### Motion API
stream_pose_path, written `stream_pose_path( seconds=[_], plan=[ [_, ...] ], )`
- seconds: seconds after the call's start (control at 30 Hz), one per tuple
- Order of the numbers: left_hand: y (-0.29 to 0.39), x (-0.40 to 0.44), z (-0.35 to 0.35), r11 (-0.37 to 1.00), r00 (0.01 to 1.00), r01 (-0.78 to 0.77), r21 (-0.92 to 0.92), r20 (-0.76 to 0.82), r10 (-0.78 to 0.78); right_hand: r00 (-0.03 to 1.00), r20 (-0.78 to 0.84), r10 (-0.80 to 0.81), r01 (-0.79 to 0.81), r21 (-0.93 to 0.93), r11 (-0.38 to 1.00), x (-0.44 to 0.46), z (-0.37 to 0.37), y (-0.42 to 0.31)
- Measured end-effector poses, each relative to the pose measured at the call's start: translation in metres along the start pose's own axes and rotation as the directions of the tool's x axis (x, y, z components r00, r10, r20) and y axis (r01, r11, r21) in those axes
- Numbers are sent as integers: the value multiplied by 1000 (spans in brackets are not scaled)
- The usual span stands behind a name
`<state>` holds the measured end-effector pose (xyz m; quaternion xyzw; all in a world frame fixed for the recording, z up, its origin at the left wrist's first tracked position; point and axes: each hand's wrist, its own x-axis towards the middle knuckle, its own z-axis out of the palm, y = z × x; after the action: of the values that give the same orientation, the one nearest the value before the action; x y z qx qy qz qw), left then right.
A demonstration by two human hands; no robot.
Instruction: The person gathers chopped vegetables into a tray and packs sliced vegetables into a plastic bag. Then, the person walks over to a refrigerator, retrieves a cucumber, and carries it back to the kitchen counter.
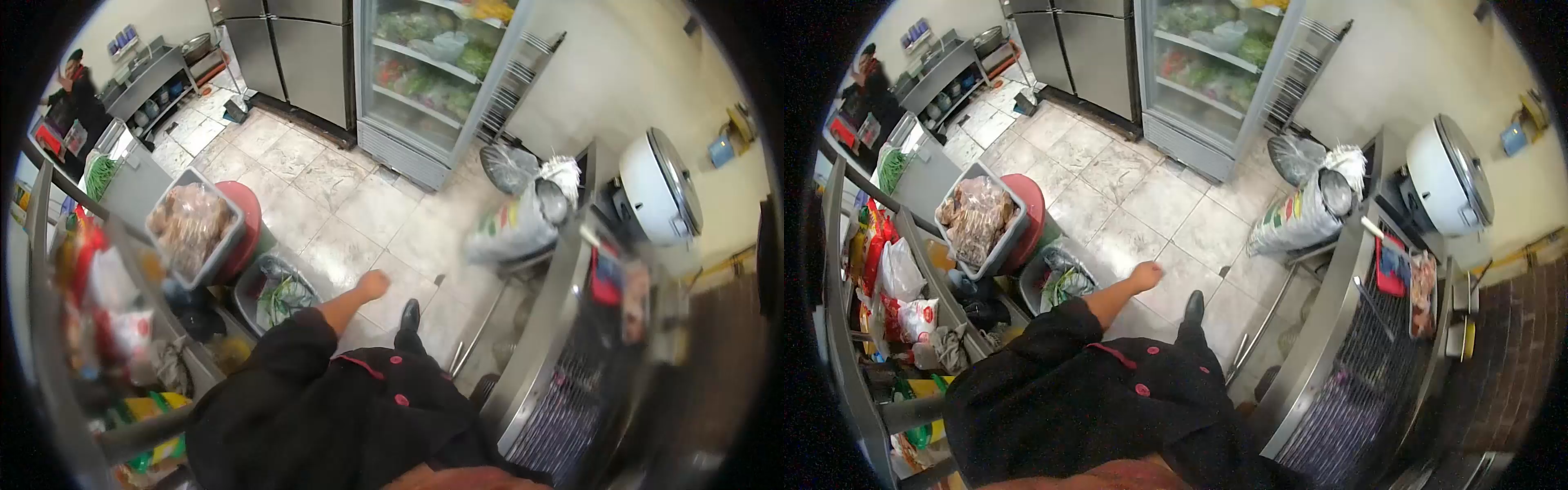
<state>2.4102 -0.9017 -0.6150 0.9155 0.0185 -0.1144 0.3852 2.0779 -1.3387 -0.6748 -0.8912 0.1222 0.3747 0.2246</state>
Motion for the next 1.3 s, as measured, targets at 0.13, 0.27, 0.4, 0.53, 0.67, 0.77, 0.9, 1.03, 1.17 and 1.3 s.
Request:
stream_pose_path(
  seconds=[0.13,0.27,0.4,0.53,0.67,0.77,0.9,1.03,1.17,1.3],
  plan=[
    [-124,-3,-43,860,832,-50,508,498,-246,996,45,-77,79,-45,996,83,-79,-13],
    [-187,-53,-76,915,864,318,249,322,-387,969,54,-240,245,-320,915,198,-189,-52],
    [-166,-51,-94,369,659,689,-624,327,-678,870,51,-491,332,-796,506,346,-318,-119],
    [-101,24,-145,355,749,584,-730,316,-582,822,-114,-558,371,-636,677,453,-410,-240],
    [-97,149,-230,532,889,414,-738,201,-413,987,-94,-128,157,712,684,457,-406,-375],
    [-71,244,-340,738,962,262,-622,107,-251,997,5,-83,64,601,797,451,-375,-430],
    [-26,382,-494,861,979,-103,-498,-203,0,974,215,-70,1,307,952,450,-341,-466],
    [79,481,-624,798,869,-450,-401,-401,289,880,288,-376,398,-17,917,437,-352,-486],
    [158,581,-700,761,725,-609,-221,-544,422,820,325,-471,554,-247,795,438,-376,-516],
    [196,678,-739,781,612,-611,-130,-703,362,783,219,-582,620,-357,699,539,-353,-513]
  ],
)
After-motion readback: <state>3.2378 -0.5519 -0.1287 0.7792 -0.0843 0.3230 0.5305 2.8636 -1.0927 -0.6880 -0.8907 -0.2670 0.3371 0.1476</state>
